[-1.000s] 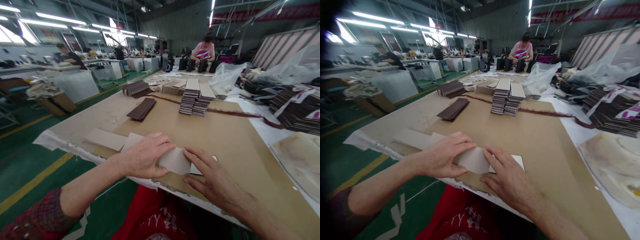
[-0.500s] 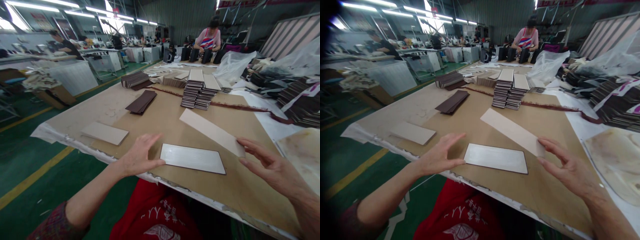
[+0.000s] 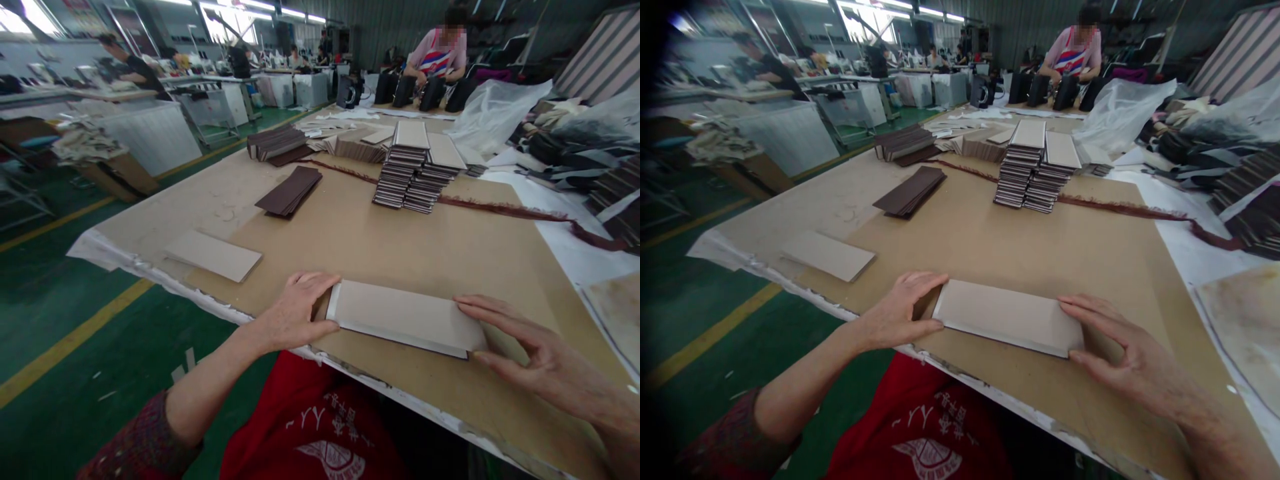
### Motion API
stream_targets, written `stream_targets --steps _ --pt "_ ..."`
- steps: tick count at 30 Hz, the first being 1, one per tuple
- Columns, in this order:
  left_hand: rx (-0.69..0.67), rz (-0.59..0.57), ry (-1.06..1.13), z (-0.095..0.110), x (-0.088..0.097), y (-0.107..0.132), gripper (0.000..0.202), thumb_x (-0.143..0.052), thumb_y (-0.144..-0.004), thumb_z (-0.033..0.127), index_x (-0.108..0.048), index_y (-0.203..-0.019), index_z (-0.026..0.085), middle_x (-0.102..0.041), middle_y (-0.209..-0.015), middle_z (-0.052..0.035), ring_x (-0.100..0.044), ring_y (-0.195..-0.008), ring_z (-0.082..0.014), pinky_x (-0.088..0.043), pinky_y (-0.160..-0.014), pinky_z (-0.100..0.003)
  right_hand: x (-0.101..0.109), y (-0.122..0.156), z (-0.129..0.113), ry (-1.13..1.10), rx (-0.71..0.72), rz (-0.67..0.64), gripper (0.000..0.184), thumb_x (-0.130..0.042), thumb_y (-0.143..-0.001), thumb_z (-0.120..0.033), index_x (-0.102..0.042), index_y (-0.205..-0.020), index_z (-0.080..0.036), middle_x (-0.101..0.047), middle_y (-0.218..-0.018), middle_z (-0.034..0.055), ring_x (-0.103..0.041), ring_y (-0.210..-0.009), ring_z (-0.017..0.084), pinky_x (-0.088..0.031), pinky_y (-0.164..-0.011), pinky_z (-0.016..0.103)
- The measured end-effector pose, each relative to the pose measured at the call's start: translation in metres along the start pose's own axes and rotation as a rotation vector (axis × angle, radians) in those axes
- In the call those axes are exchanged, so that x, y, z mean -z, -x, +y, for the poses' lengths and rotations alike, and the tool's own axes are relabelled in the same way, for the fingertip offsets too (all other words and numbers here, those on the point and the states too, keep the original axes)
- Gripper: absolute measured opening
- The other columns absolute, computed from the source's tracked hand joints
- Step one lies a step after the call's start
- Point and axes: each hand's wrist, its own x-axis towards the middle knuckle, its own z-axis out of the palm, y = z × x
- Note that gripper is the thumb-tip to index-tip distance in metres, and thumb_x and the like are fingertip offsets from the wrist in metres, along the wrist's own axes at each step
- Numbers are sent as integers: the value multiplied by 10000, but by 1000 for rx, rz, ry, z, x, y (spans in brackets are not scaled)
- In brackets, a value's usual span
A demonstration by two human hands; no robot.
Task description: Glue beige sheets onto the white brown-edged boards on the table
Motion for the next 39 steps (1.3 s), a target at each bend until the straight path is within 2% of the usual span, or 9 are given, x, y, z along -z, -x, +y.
stream_targets --steps 9,16,23,29,39 --pt "6 21 50 0 2 1 836 -744 -765 560 -426 -1443 190 -534 -1421 -134 -465 -1311 -315 -275 -1150 -532 -9 2 4 2 -10 -25 604 -680 -859 -435 -504 -1433 -367 -533 -1446 51 -470 -1343 336 -360 -1106 632" --pt "-15 27 75 1 4 1 750 -713 -807 511 -449 -1429 185 -541 -1406 -140 -469 -1305 -307 -304 -1135 -523 -11 -2 -1 -8 -62 -46 599 -692 -837 -414 -535 -1414 -388 -533 -1451 31 -451 -1364 329 -334 -1147 541" --pt "-41 30 61 -3 0 2 681 -678 -855 458 -430 -1443 223 -545 -1407 -113 -454 -1320 -281 -276 -1146 -513 -14 -2 2 -7 -67 -65 624 -686 -846 -392 -494 -1439 -411 -503 -1478 14 -417 -1389 322 -297 -1166 520" --pt "-44 48 63 -2 0 2 644 -671 -855 446 -457 -1419 220 -566 -1389 -111 -474 -1305 -283 -299 -1129 -520 -16 -2 2 11 -62 -107 603 -666 -874 -392 -489 -1450 -370 -479 -1492 48 -400 -1398 319 -291 -1165 552" --pt "-51 45 61 -2 0 1 617 -678 -854 450 -485 -1399 236 -570 -1400 -93 -469 -1324 -281 -289 -1136 -531 -21 -4 3 -6 -51 -91 602 -673 -860 -444 -514 -1434 -360 -503 -1474 49 -423 -1379 348 -345 -1111 651"
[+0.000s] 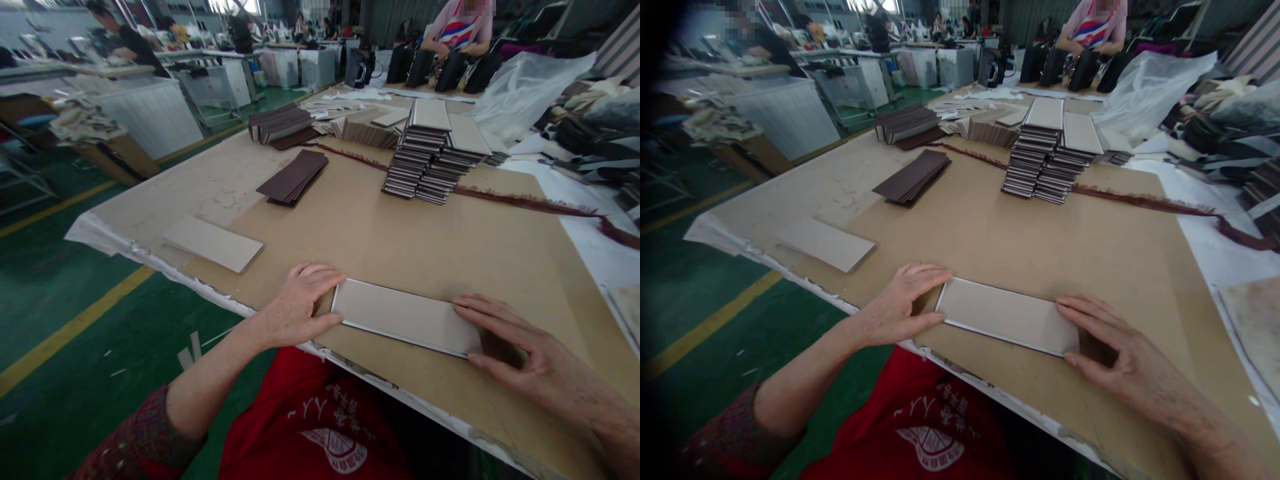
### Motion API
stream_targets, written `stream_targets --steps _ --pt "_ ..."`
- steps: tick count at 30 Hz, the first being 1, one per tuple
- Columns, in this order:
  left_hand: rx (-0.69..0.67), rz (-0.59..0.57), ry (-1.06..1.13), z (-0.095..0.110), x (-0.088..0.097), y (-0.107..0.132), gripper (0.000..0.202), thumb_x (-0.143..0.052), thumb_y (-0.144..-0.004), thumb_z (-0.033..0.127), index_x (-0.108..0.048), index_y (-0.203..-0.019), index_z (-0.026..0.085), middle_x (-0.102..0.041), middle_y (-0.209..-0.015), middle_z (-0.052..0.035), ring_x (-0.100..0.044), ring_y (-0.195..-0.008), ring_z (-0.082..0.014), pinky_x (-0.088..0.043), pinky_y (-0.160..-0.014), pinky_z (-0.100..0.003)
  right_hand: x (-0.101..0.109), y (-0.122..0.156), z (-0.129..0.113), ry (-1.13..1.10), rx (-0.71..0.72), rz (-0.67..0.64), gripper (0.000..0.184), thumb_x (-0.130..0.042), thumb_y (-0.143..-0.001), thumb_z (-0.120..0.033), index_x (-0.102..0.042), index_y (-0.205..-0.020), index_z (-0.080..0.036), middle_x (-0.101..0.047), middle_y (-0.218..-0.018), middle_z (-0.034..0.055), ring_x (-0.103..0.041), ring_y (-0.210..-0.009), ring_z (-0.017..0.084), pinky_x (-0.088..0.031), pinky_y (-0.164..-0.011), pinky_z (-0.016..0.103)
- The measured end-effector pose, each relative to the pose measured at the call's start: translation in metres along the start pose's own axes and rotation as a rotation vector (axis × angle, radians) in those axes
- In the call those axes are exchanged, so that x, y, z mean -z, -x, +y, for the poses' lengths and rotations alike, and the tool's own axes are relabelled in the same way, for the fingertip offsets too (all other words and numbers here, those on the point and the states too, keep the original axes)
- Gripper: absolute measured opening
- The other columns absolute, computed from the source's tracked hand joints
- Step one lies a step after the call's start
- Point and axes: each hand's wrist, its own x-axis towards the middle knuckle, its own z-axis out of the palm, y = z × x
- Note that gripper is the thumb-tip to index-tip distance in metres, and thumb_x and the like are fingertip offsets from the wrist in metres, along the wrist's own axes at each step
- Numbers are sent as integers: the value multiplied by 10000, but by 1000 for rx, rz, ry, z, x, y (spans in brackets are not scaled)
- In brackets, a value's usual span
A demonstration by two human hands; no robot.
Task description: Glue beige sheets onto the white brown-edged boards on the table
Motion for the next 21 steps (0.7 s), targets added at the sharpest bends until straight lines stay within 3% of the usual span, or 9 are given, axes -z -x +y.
stream_targets --steps 6,13,21 --pt "3 -9 -32 0 -1 0 488 -670 -854 442 -583 -1297 256 -576 -1404 -70 -476 -1330 -284 -284 -1138 -551 2 -3 -4 -15 -1 1 576 -677 -860 -418 -546 -1413 -323 -528 -1452 63 -456 -1357 333 -367 -1103 644" --pt "-21 -13 -95 -4 -6 1 442 -640 -879 456 -596 -1269 254 -568 -1408 -69 -485 -1313 -288 -330 -1111 -543 8 -6 -18 -124 38 -11 576 -700 -852 -311 -549 -1409 -308 -545 -1436 62 -437 -1376 272 -355 -1135 581" --pt "-57 -23 -113 -14 -10 3 453 -622 -884 502 -560 -1279 289 -552 -1416 -72 -471 -1318 -303 -336 -1099 -553 6 -3 -19 -129 52 -6 599 -689 -863 -298 -511 -1434 -318 -515 -1466 56 -426 -1383 253 -356 -1136 558"
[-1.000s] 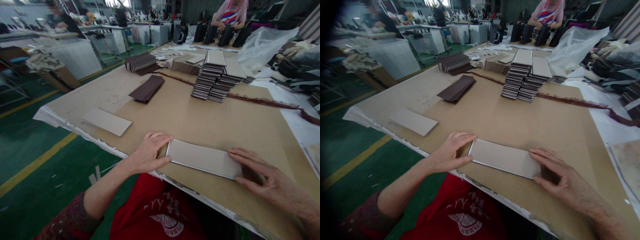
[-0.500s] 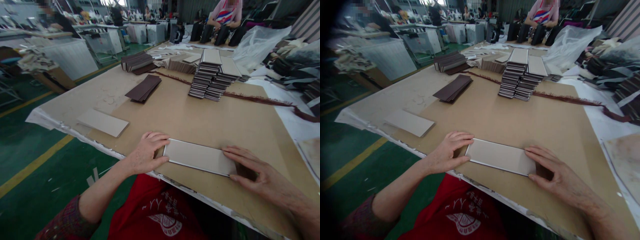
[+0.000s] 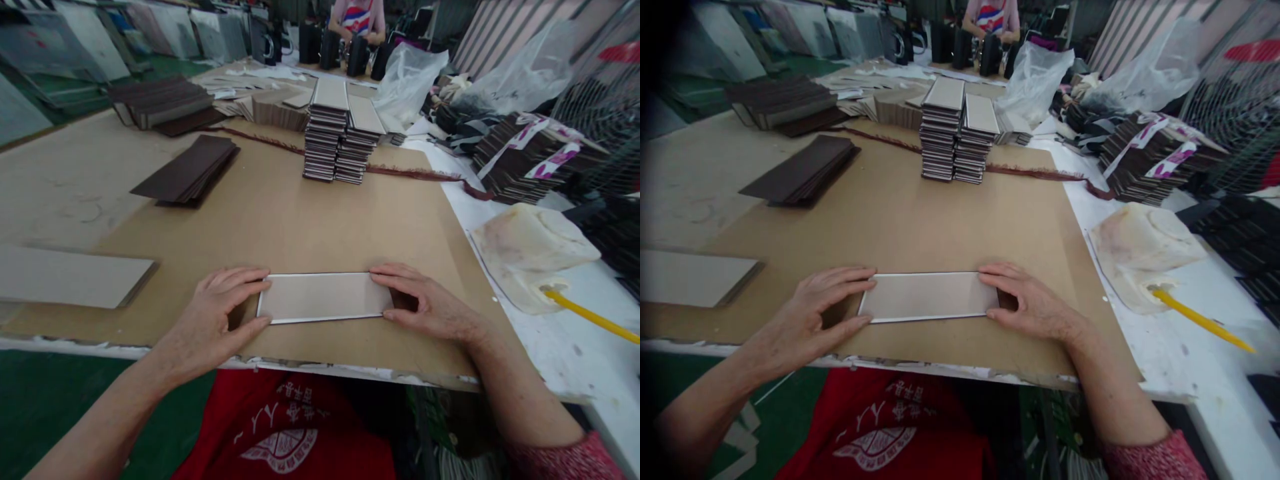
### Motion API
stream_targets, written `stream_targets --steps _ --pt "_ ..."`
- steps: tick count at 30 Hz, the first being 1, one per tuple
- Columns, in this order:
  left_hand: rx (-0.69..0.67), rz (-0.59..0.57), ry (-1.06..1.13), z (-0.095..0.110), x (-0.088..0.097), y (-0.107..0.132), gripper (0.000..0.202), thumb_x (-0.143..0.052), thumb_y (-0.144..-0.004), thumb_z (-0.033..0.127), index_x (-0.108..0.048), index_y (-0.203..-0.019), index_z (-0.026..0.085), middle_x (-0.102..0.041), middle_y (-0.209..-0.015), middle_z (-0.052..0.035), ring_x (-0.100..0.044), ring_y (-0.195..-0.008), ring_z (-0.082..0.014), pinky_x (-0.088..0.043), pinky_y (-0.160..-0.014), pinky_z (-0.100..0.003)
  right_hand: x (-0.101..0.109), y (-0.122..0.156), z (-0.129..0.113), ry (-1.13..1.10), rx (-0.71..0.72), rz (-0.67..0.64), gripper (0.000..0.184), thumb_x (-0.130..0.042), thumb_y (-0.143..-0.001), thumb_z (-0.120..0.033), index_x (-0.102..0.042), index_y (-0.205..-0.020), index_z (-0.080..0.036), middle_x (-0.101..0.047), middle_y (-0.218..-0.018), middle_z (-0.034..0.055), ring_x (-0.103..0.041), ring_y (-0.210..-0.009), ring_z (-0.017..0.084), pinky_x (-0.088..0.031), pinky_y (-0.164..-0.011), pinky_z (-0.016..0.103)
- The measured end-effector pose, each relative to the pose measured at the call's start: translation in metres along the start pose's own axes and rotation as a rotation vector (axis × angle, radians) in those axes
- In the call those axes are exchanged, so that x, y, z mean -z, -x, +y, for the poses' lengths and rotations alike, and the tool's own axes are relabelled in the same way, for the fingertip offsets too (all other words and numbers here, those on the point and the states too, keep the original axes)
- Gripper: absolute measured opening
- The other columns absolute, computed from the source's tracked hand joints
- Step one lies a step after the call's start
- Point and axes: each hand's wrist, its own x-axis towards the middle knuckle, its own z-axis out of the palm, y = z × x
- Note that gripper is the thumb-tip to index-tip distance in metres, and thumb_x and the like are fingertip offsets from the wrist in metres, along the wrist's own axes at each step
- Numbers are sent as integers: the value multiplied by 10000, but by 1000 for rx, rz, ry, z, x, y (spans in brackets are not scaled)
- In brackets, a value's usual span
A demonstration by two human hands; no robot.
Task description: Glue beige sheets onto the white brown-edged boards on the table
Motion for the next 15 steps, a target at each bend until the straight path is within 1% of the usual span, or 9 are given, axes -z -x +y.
stream_targets --steps 6,15 --pt "-1 -1 -6 0 0 -1 456 -629 -881 504 -550 -1277 293 -557 -1402 -67 -473 -1311 -314 -344 -1085 -558 -1 1 -2 38 21 -4 606 -670 -860 -266 -499 -1442 -262 -493 -1482 84 -401 -1399 261 -342 -1149 542" --pt "5 -3 -7 -1 -1 -1 442 -642 -870 500 -557 -1254 298 -553 -1398 -56 -481 -1300 -314 -343 -1087 -553 -2 3 -4 98 55 -24 636 -631 -867 -240 -437 -1472 -243 -436 -1525 104 -373 -1417 268 -312 -1165 551"
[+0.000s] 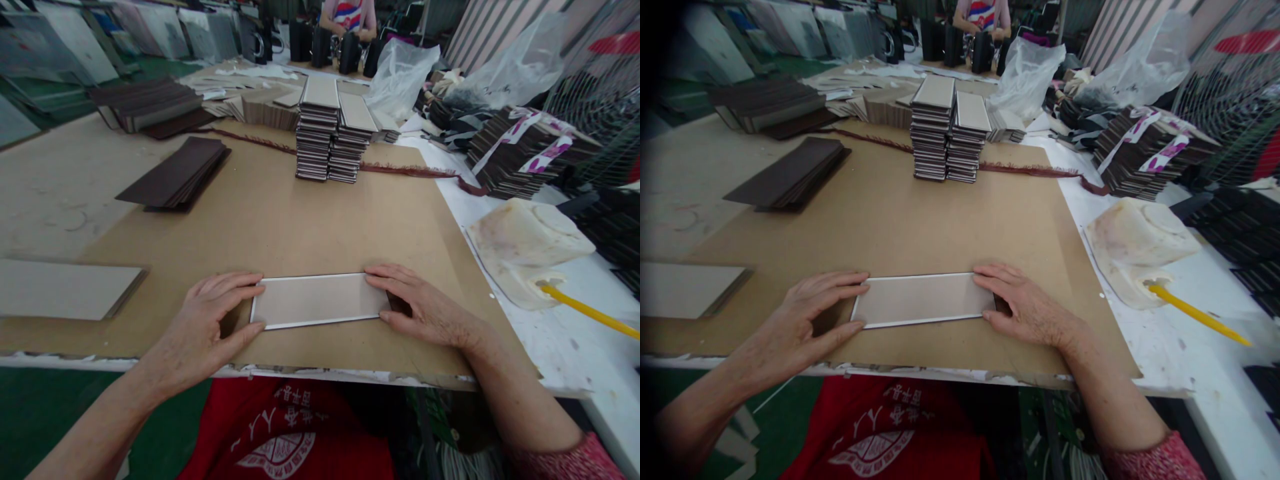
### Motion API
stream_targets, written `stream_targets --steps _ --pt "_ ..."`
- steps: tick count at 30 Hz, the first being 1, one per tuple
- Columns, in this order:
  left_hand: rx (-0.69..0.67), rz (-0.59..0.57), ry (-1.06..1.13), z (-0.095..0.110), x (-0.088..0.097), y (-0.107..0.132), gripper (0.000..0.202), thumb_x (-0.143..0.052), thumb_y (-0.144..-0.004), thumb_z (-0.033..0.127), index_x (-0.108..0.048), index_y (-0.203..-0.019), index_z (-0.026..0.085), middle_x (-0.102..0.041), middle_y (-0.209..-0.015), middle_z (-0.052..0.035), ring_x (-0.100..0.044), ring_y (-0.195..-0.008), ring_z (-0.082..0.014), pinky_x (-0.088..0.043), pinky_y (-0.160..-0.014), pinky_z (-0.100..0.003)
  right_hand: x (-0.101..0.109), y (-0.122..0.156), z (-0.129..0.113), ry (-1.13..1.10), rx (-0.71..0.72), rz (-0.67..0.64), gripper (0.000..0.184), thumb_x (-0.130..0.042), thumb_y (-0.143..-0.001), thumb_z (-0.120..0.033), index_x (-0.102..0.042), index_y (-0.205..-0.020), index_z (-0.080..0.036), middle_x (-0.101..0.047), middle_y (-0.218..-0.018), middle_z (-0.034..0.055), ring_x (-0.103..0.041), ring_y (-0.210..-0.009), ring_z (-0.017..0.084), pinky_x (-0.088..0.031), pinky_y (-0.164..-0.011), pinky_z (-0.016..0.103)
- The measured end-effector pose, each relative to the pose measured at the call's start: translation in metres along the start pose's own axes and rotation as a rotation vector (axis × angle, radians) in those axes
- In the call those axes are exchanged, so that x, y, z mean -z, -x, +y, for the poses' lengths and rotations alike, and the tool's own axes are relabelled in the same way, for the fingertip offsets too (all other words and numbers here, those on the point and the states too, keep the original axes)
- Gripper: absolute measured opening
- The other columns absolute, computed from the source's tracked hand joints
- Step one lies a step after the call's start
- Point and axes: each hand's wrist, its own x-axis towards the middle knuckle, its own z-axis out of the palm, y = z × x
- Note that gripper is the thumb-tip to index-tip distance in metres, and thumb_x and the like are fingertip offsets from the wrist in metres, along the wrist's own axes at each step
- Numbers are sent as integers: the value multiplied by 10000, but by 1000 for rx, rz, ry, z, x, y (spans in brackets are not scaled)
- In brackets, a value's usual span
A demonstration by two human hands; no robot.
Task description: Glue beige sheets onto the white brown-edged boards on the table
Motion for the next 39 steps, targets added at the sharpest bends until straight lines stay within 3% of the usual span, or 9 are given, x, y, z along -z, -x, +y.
stream_targets --steps 12,22,27,30,33,35,39 --pt "-25 4 -35 4 2 -1 415 -608 -897 464 -536 -1249 256 -546 -1391 -88 -472 -1300 -293 -342 -1079 -528 -5 3 -1 122 20 -25 640 -586 -886 -254 -392 -1494 -204 -382 -1560 113 -331 -1438 272 -295 -1178 540" --pt "-68 2 -127 6 2 -1 417 -592 -886 410 -540 -1258 228 -511 -1400 -108 -422 -1337 -321 -347 -1082 -537 -5 1 -10 349 1 -51 510 -513 -912 -245 -501 -1408 -130 -332 -1576 157 -358 -1399 326 -325 -1136 567" --pt "-155 -73 -255 19 13 -9 386 -540 -892 349 -577 -1230 167 -567 -1280 -132 -515 -1195 -306 -352 -1072 -524 -5 -3 -21 387 -10 -95 488 -473 -935 -261 -523 -1373 -52 -518 -1387 190 -503 -1217 303 -411 -1087 492" --pt "-213 -133 -323 30 18 -15 383 -508 -916 321 -575 -1267 183 -609 -1190 -110 -565 -1110 -272 -240 -1146 -569 -5 -8 -29 422 -14 -97 518 -483 -947 -304 -507 -1396 -47 -531 -1352 198 -503 -1204 299 -426 -1080 458" --pt "-241 -149 -440 41 17 -19 554 -537 -930 507 -469 -1428 273 -615 -1151 -107 -575 -1090 -300 -143 -1137 -673 -8 -13 -39 466 -13 -103 560 -526 -953 -434 -491 -1448 -175 -524 -1371 181 -515 -1176 326 -474 -1001 503" --pt "-245 -164 -510 48 14 -20 707 -556 -862 694 -447 -1453 323 -619 -1109 -108 -573 -1089 -327 -138 -1118 -705 -11 -15 -43 501 -10 -102 576 -532 -947 -531 -503 -1447 -247 -515 -1391 183 -523 -1157 350 -495 -939 524" --pt "-212 -172 -596 53 10 -20 805 -533 -776 820 -562 -1368 274 -626 -1060 -122 -585 -1057 -340 -126 -1122 -713 -17 -13 -42 537 -16 -85 614 -519 -934 -620 -509 -1448 -285 -478 -1456 175 -522 -1170 365 -478 -932 541"
